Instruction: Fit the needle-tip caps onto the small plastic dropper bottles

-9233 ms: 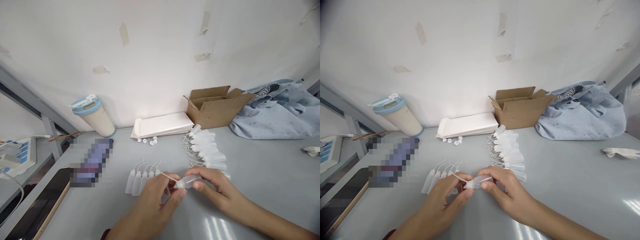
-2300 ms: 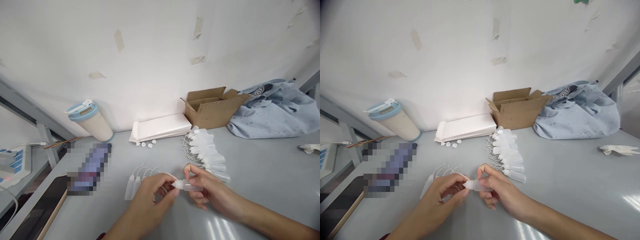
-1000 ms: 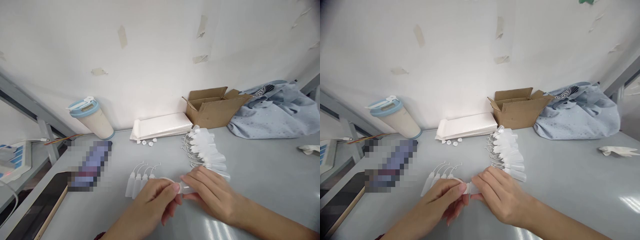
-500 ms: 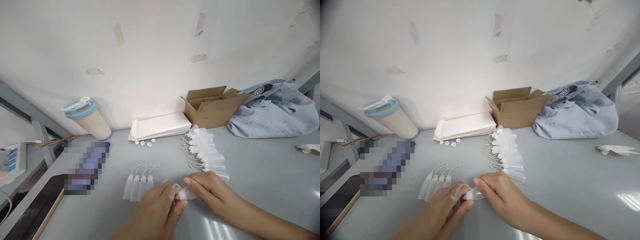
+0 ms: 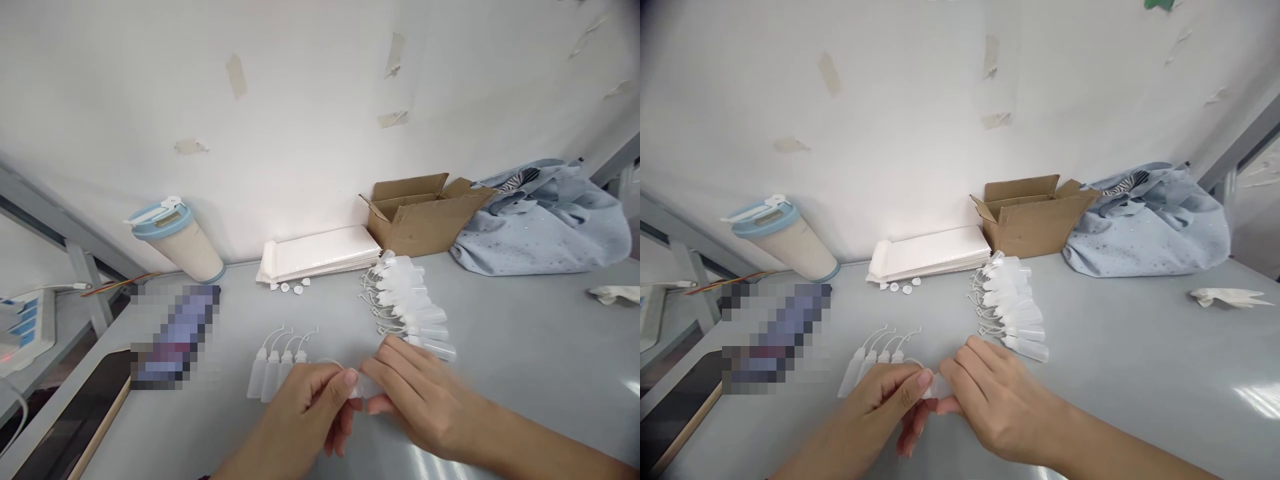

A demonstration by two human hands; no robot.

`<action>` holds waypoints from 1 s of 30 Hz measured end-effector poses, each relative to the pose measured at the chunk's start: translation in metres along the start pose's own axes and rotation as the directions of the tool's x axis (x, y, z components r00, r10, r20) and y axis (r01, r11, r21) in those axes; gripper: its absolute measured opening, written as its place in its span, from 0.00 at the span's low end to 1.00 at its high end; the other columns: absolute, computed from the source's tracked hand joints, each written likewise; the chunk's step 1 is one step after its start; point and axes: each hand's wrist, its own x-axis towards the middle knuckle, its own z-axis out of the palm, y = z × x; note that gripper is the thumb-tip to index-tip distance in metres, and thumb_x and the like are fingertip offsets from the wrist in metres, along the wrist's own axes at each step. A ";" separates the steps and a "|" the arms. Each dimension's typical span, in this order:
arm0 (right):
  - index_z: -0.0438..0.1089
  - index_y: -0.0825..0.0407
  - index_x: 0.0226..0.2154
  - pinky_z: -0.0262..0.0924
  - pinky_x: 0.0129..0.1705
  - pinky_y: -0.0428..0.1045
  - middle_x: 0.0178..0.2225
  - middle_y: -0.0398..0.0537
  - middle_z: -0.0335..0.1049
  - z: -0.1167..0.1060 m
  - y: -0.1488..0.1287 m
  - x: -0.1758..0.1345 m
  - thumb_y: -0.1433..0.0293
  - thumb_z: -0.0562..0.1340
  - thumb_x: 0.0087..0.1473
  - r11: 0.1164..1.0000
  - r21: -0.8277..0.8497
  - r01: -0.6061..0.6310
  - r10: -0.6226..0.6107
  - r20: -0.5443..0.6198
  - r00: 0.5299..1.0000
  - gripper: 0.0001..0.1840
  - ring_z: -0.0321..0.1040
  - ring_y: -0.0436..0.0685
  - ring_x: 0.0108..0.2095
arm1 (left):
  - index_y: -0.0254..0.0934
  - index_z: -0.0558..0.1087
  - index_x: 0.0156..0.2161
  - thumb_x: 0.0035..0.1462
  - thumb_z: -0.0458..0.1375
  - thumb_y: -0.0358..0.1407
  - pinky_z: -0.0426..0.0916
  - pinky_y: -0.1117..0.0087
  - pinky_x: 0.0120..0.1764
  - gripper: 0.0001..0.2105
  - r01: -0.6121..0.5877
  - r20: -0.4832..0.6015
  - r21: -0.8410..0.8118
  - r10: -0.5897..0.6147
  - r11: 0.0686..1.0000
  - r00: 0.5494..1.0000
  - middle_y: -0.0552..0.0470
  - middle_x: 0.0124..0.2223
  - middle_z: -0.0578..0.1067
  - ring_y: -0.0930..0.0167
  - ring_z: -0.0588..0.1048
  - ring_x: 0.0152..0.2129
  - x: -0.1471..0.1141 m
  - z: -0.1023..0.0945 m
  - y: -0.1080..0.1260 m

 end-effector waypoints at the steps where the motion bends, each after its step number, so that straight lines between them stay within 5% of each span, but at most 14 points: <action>1: 0.67 0.60 0.36 0.55 0.23 0.49 0.22 0.49 0.63 -0.001 -0.001 0.000 0.70 0.48 0.65 0.999 0.035 -0.036 0.036 0.013 0.999 0.15 0.56 0.55 0.24 | 0.36 0.63 0.22 0.63 0.42 0.47 0.59 0.74 0.23 0.23 -0.061 -0.039 0.063 0.064 0.996 0.997 0.55 0.19 0.67 0.74 0.65 0.17 0.000 0.002 -0.001; 6: 0.67 0.57 0.37 0.60 0.28 0.47 0.25 0.47 0.64 -0.012 -0.004 0.005 0.68 0.44 0.66 0.862 0.391 -0.323 0.268 0.190 0.944 0.19 0.61 0.53 0.26 | 0.37 0.62 0.24 0.64 0.43 0.34 0.57 0.74 0.25 0.17 -0.364 -0.167 0.413 0.462 0.835 0.871 0.55 0.21 0.67 0.75 0.66 0.19 0.002 0.012 -0.016; 11: 0.68 0.52 0.29 0.59 0.29 0.43 0.24 0.41 0.64 -0.013 -0.007 0.011 0.66 0.46 0.66 0.587 0.579 -0.565 0.410 0.389 0.825 0.20 0.64 0.49 0.26 | 0.37 0.64 0.27 0.63 0.45 0.30 0.56 0.74 0.23 0.13 -0.453 -0.151 0.577 0.634 0.679 0.758 0.56 0.23 0.65 0.75 0.63 0.18 0.006 0.011 -0.025; 14: 0.69 0.53 0.33 0.61 0.29 0.45 0.26 0.45 0.68 -0.010 0.001 0.007 0.67 0.48 0.65 0.724 0.473 -0.501 0.406 0.295 0.865 0.17 0.65 0.51 0.27 | 0.36 0.66 0.28 0.64 0.46 0.33 0.57 0.74 0.24 0.13 -0.372 -0.173 0.608 0.575 0.701 0.800 0.56 0.23 0.65 0.75 0.64 0.19 0.009 0.003 -0.020; 16: 0.69 0.55 0.39 0.61 0.30 0.48 0.29 0.50 0.70 -0.010 0.015 0.004 0.69 0.51 0.63 0.908 0.269 -0.320 0.312 0.075 0.947 0.13 0.65 0.55 0.28 | 0.37 0.66 0.26 0.65 0.45 0.36 0.58 0.74 0.24 0.15 -0.251 -0.263 0.617 0.495 0.746 0.828 0.56 0.23 0.66 0.74 0.65 0.20 0.012 -0.008 -0.018; 18: 0.68 0.56 0.44 0.61 0.31 0.50 0.33 0.55 0.71 -0.012 0.036 0.002 0.72 0.54 0.61 0.981 -0.001 -0.193 0.191 -0.129 0.973 0.11 0.66 0.58 0.32 | 0.38 0.67 0.29 0.65 0.45 0.37 0.62 0.73 0.26 0.15 -0.118 -0.384 0.614 0.425 0.781 0.820 0.54 0.27 0.69 0.72 0.68 0.23 0.016 -0.023 -0.019; 21: 0.67 0.56 0.47 0.62 0.35 0.53 0.37 0.58 0.71 -0.018 0.069 0.002 0.76 0.55 0.59 0.951 -0.202 -0.232 0.172 -0.276 0.946 0.14 0.66 0.60 0.35 | 0.36 0.70 0.40 0.63 0.47 0.36 0.68 0.66 0.37 0.11 -0.006 -0.461 0.689 0.444 0.725 0.768 0.47 0.40 0.74 0.65 0.71 0.38 0.025 -0.048 -0.026; 23: 0.67 0.55 0.48 0.62 0.34 0.53 0.35 0.56 0.72 -0.019 0.085 0.001 0.76 0.54 0.60 0.930 -0.241 -0.278 0.199 -0.307 0.931 0.14 0.65 0.59 0.33 | 0.34 0.70 0.43 0.63 0.45 0.35 0.66 0.59 0.47 0.13 -0.018 -0.388 0.785 0.513 0.619 0.766 0.43 0.47 0.73 0.62 0.68 0.47 0.033 -0.063 -0.031; 30: 0.70 0.53 0.45 0.64 0.37 0.56 0.38 0.55 0.73 -0.011 0.107 -0.010 0.73 0.53 0.61 0.905 -0.189 -0.380 0.347 -0.188 0.919 0.13 0.64 0.61 0.37 | 0.29 0.68 0.51 0.63 0.41 0.30 0.63 0.53 0.54 0.18 -0.061 -0.234 0.858 0.494 0.510 0.838 0.39 0.58 0.66 0.59 0.64 0.54 0.053 -0.081 -0.045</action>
